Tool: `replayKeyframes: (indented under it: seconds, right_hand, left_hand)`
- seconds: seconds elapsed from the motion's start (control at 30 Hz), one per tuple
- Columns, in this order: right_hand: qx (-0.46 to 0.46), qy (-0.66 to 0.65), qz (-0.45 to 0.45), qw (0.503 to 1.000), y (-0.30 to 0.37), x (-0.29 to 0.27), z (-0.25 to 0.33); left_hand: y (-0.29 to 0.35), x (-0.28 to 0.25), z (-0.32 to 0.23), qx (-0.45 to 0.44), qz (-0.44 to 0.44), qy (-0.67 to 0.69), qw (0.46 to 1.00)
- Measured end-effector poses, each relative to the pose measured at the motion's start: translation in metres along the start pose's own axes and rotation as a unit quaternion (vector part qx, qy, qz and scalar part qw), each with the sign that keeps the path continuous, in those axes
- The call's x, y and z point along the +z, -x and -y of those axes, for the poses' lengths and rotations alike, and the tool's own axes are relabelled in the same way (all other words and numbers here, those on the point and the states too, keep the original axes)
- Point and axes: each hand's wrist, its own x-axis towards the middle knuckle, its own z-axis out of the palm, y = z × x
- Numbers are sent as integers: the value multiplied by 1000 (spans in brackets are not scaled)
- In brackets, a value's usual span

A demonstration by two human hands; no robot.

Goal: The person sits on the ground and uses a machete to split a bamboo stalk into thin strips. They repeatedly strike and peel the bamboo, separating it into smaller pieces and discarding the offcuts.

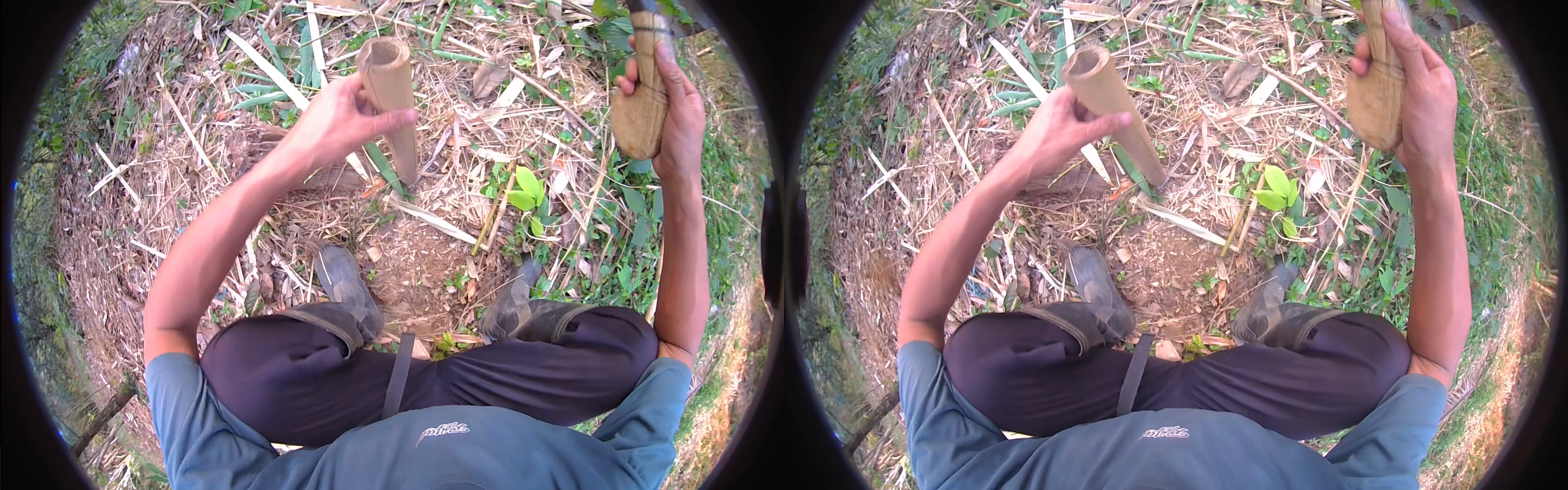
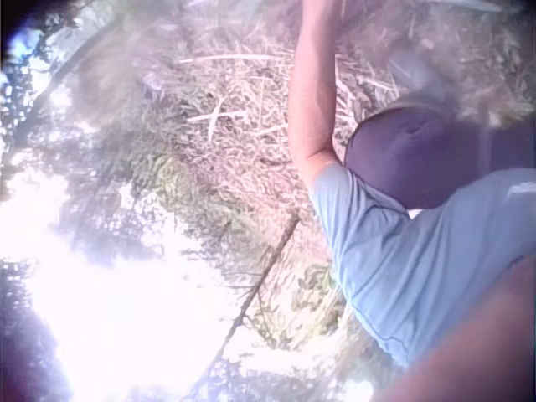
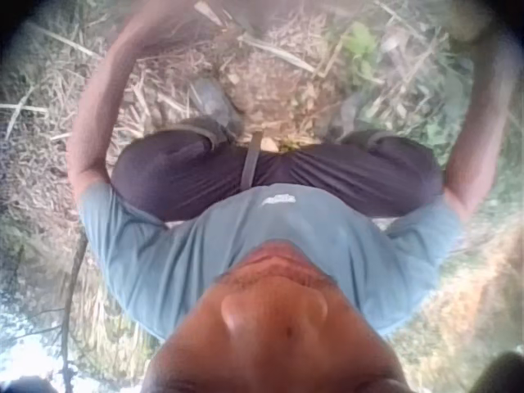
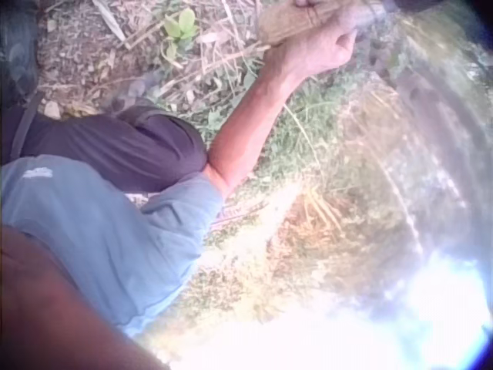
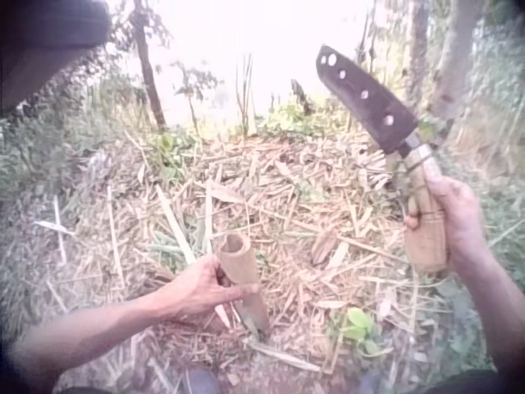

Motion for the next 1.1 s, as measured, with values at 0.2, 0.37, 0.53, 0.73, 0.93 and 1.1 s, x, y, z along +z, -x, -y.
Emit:
replayKeyframes:
  seconds: [0.2, 0.37, 0.53, 0.73, 0.93, 1.1]
  right_hand:
    - [19, 14, 126, 992, 52, 41, 96]
    - [-86, -10, 83, 993, 105, 81, 64]
    - [-19, 155, 150, 976, 133, 101, 38]
    - [49, 197, 120, 972, 146, 131, 48]
    - [13, 277, 96, 956, 154, 154, 53]
    - [54, 214, 104, 970, 145, 158, 58]
  left_hand:
    - [-38, -7, -1, 113, 26, 12, 993]
    - [-24, 22, -7, 129, 51, 144, 980]
    - [-4, 36, 10, 138, 35, 197, 970]
    - [18, 44, 6, 164, -5, 167, 972]
    - [17, 35, 10, 157, 3, 128, 979]
    - [9, 32, 12, 165, -13, 123, 978]
